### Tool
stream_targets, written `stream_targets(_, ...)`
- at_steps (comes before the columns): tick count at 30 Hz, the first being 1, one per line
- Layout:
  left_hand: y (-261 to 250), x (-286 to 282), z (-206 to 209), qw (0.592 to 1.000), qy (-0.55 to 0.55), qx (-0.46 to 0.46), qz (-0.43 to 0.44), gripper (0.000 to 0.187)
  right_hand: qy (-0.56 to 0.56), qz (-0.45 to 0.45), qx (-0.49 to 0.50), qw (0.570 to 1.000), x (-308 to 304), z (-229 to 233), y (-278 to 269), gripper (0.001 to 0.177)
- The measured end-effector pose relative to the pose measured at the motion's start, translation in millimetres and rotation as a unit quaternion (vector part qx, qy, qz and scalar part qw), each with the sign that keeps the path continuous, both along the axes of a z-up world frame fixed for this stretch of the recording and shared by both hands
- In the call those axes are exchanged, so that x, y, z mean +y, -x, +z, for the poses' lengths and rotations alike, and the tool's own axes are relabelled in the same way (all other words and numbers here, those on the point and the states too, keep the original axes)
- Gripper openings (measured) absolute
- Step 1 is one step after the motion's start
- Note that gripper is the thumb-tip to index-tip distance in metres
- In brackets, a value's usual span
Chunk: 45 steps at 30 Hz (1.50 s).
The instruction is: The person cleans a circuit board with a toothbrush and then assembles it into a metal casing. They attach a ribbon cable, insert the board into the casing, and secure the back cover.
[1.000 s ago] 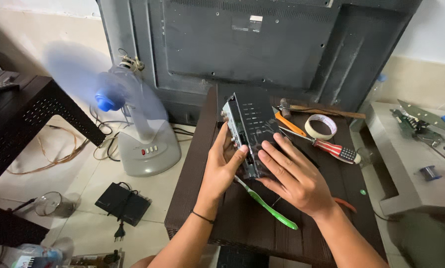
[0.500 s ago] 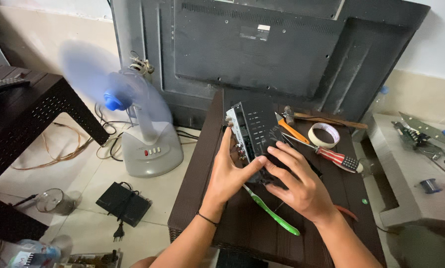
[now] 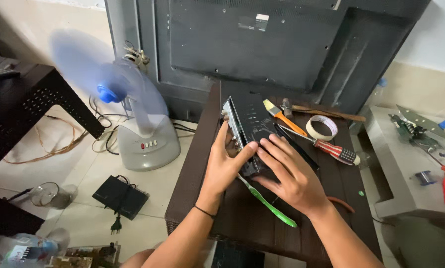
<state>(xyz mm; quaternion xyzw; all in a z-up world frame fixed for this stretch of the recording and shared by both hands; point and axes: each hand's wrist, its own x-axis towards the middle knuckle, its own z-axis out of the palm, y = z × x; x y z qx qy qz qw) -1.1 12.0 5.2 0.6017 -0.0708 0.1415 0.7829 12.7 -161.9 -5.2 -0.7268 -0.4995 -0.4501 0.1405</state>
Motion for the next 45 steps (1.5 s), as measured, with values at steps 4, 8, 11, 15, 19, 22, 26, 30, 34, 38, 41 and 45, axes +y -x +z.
stream_targets(4,-2,0,-4,1.000,-0.013,0.019,-0.004,0.101,0.005,-0.013,-0.034,0.999,0,-1,-1,0.050)
stream_targets(8,-4,-7,1,1.000,-0.005,0.030,0.004,0.101,0.012,-0.032,-0.048,0.998,1,-1,-1,0.052)
stream_targets(11,-8,-6,-5,0.999,-0.010,0.034,-0.004,0.099,0.018,-0.042,-0.044,0.998,-1,-5,-1,0.051)
stream_targets(15,-7,-5,-2,0.999,-0.008,0.047,-0.019,0.098,0.026,-0.045,-0.050,0.997,-3,-4,-1,0.051)
stream_targets(19,0,-5,-2,0.996,-0.007,0.079,-0.034,0.105,0.031,-0.035,-0.034,0.998,-5,-4,-3,0.055)
stream_targets(22,-8,-5,-18,0.992,-0.017,0.119,-0.047,0.106,0.045,-0.032,-0.017,0.998,-4,-3,-1,0.055)
stream_targets(26,-14,-3,-31,0.989,-0.024,0.126,-0.071,0.101,0.051,-0.025,-0.023,0.998,-1,-3,0,0.058)
stream_targets(30,-22,-1,-48,0.994,-0.001,0.080,-0.075,0.086,-0.011,-0.003,0.014,1.000,-3,-15,-8,0.058)
stream_targets(34,-18,-4,-43,0.994,0.036,0.052,-0.091,0.086,-0.075,0.002,0.056,0.996,-12,-7,-6,0.063)
stream_targets(38,-6,-7,-33,0.990,-0.006,-0.018,-0.140,0.120,-0.109,-0.009,0.101,0.989,-13,-8,-5,0.063)
stream_targets(41,-3,-12,-32,0.987,-0.016,-0.045,-0.154,0.117,-0.138,-0.011,0.144,0.980,-12,-7,-3,0.062)
stream_targets(45,1,-17,-22,0.983,-0.102,-0.074,-0.131,0.098,-0.140,0.050,0.190,0.970,-15,-4,-4,0.066)
